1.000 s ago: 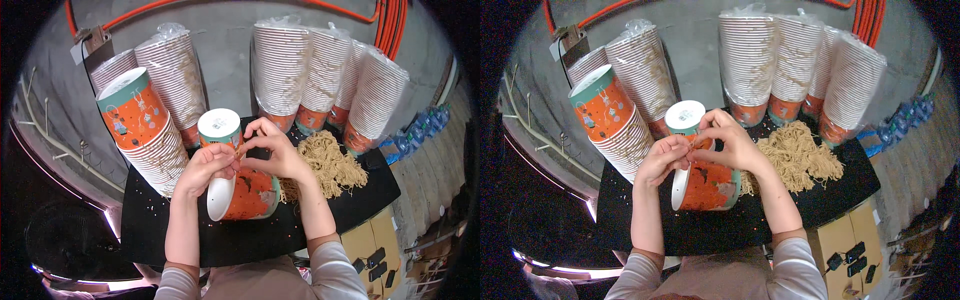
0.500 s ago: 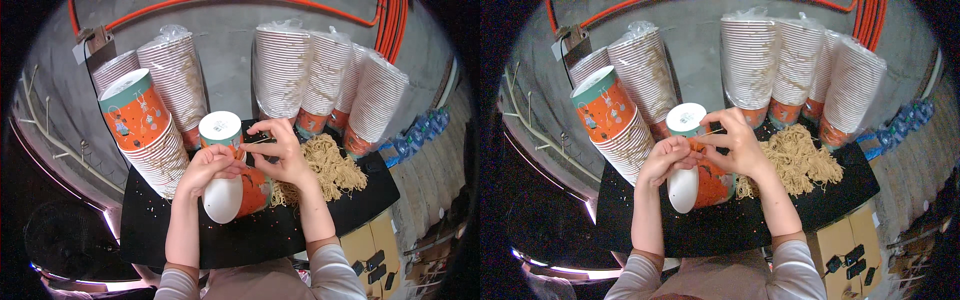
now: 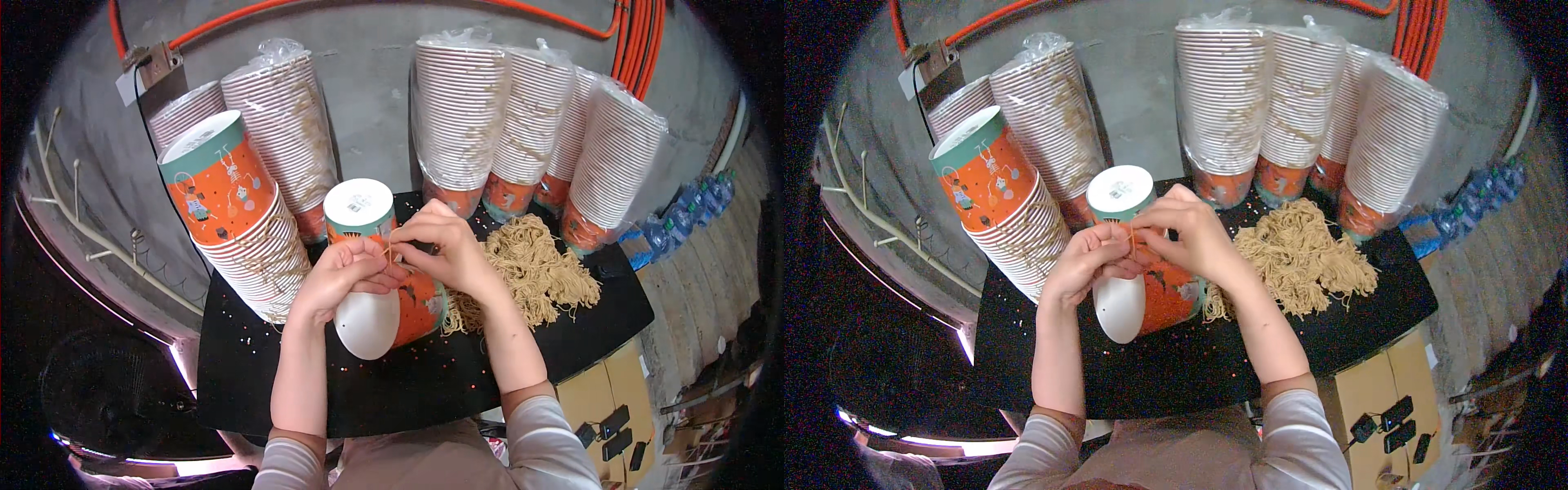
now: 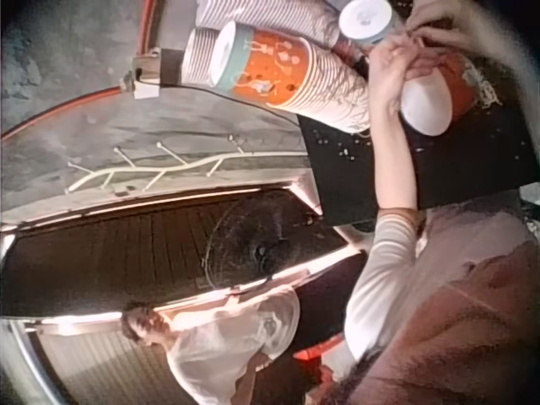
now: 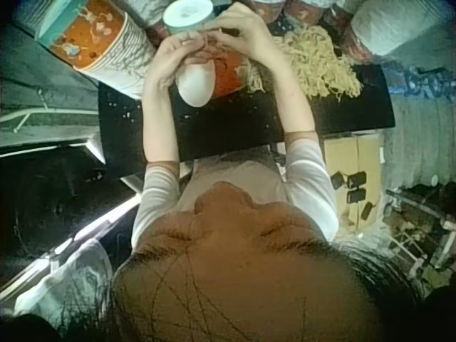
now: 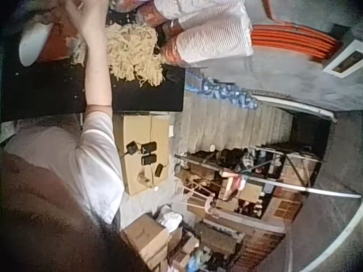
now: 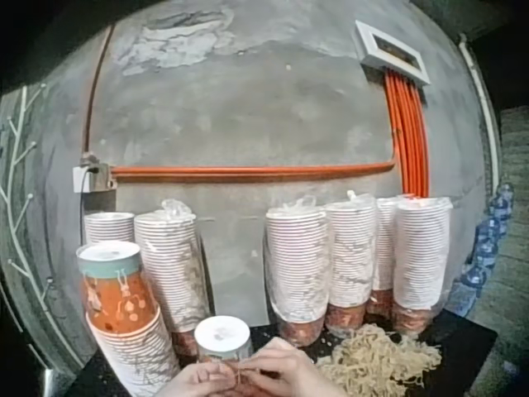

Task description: Tying strings around the rims of paper food bowls.

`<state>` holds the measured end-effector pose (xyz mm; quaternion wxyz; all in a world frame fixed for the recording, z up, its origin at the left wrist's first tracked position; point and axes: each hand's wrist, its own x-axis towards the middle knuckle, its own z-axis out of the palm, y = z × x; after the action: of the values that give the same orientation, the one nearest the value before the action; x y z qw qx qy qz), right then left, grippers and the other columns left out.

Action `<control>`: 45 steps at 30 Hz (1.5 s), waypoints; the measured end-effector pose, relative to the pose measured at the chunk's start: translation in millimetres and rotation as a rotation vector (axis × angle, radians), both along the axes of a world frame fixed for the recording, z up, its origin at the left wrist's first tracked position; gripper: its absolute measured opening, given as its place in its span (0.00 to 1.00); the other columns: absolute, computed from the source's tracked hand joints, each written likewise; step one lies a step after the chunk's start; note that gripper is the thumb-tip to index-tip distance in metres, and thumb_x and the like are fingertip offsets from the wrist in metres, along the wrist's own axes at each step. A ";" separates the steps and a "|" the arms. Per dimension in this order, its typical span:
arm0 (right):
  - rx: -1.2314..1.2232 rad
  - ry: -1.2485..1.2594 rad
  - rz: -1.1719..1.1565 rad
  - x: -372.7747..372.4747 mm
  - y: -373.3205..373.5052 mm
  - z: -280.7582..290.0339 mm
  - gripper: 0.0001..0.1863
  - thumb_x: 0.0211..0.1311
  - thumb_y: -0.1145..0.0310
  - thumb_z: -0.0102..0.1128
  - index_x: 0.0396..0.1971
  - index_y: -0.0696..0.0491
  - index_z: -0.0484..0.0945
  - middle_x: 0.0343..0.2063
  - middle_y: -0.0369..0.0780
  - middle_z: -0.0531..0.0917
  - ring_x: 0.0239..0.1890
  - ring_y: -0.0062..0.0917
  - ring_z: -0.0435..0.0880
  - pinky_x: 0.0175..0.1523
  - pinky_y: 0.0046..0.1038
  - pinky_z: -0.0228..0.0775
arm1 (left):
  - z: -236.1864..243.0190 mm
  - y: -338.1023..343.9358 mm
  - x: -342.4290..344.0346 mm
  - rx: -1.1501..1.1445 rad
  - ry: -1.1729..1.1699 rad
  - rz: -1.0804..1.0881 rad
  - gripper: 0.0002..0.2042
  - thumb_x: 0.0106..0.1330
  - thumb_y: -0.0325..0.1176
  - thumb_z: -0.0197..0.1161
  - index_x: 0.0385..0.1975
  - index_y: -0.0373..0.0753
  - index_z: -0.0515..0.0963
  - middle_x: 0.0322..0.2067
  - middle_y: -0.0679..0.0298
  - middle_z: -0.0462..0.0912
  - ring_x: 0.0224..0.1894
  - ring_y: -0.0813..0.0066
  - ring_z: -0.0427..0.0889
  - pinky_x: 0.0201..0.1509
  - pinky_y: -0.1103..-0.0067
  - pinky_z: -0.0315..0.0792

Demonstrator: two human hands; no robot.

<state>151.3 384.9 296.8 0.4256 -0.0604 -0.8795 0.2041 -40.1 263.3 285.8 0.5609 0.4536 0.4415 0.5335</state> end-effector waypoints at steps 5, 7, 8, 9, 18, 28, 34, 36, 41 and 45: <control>-0.016 -0.105 -0.067 4.6 -5.4 6.8 0.06 0.52 0.74 0.69 0.32 0.54 0.86 0.31 0.38 0.86 0.37 0.33 0.78 0.45 0.33 0.73 | -3.9 0.0 -2.1 -0.019 -0.045 -0.030 0.08 0.74 0.33 0.60 0.44 0.35 0.78 0.40 0.53 0.89 0.40 0.71 0.90 0.44 0.80 0.83; 0.004 -0.119 -0.068 5.9 -8.7 10.7 0.06 0.52 0.74 0.68 0.32 0.55 0.85 0.30 0.38 0.85 0.36 0.33 0.78 0.44 0.33 0.72 | -3.4 0.3 -2.6 -0.007 -0.028 -0.073 0.08 0.73 0.33 0.61 0.44 0.35 0.79 0.39 0.53 0.89 0.38 0.73 0.90 0.41 0.82 0.82; -0.002 -0.115 -0.047 5.0 -9.5 9.9 0.06 0.53 0.74 0.68 0.32 0.55 0.84 0.30 0.38 0.84 0.36 0.33 0.78 0.44 0.33 0.72 | -3.9 -0.4 -3.0 0.024 0.007 -0.063 0.08 0.72 0.32 0.62 0.43 0.35 0.80 0.39 0.54 0.89 0.36 0.74 0.89 0.38 0.84 0.80; -0.005 -0.111 -0.028 3.7 -9.8 9.4 0.06 0.53 0.74 0.68 0.32 0.55 0.84 0.30 0.38 0.84 0.36 0.33 0.78 0.44 0.33 0.71 | -4.3 -0.5 -3.4 0.058 0.043 -0.054 0.08 0.72 0.32 0.63 0.43 0.34 0.81 0.38 0.54 0.89 0.35 0.76 0.89 0.34 0.85 0.79; -0.015 -0.013 0.090 3.7 -11.1 11.4 0.06 0.59 0.75 0.66 0.37 0.55 0.83 0.32 0.39 0.84 0.37 0.34 0.79 0.45 0.33 0.71 | 13.0 -12.4 16.0 0.201 0.179 0.197 0.08 0.66 0.22 0.66 0.42 0.31 0.87 0.33 0.57 0.90 0.28 0.77 0.88 0.23 0.89 0.70; -0.066 -0.033 0.039 20.6 -28.2 25.0 0.07 0.60 0.74 0.65 0.38 0.55 0.82 0.31 0.41 0.82 0.38 0.36 0.81 0.43 0.34 0.73 | 2.6 -9.8 13.4 0.252 0.054 0.142 0.06 0.63 0.20 0.68 0.39 0.31 0.86 0.30 0.56 0.89 0.26 0.76 0.88 0.20 0.87 0.71; 0.011 0.037 0.125 12.4 -20.5 12.1 0.06 0.58 0.76 0.68 0.36 0.55 0.83 0.30 0.38 0.81 0.37 0.33 0.79 0.44 0.32 0.70 | 1.1 -8.3 32.0 0.352 0.094 0.303 0.06 0.63 0.18 0.68 0.33 0.35 0.78 0.28 0.59 0.88 0.27 0.77 0.88 0.18 0.90 0.67; 0.017 0.043 0.126 11.4 -20.3 12.8 0.06 0.57 0.74 0.68 0.36 0.54 0.83 0.32 0.38 0.81 0.38 0.33 0.79 0.45 0.33 0.70 | 3.8 -8.4 36.2 0.393 0.110 0.351 0.07 0.63 0.19 0.70 0.33 0.35 0.76 0.28 0.59 0.88 0.28 0.77 0.89 0.17 0.90 0.67; 0.017 0.066 0.167 14.7 -17.4 12.4 0.06 0.58 0.73 0.68 0.36 0.55 0.83 0.34 0.39 0.81 0.39 0.34 0.78 0.46 0.33 0.71 | 2.0 -11.3 37.7 0.569 0.269 0.390 0.11 0.61 0.18 0.71 0.43 0.29 0.80 0.29 0.57 0.88 0.29 0.78 0.88 0.21 0.90 0.71; 0.049 -0.007 0.140 21.9 -12.6 14.2 0.07 0.60 0.69 0.67 0.36 0.53 0.83 0.34 0.40 0.82 0.42 0.36 0.79 0.49 0.36 0.72 | -3.2 -10.5 38.0 0.666 0.421 0.395 0.15 0.59 0.17 0.72 0.47 0.29 0.84 0.31 0.57 0.89 0.28 0.79 0.87 0.27 0.88 0.76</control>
<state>173.2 372.2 311.0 0.4085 0.0111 -0.8878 0.2118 -2.1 252.8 282.6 0.1693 0.6155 0.4282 0.6397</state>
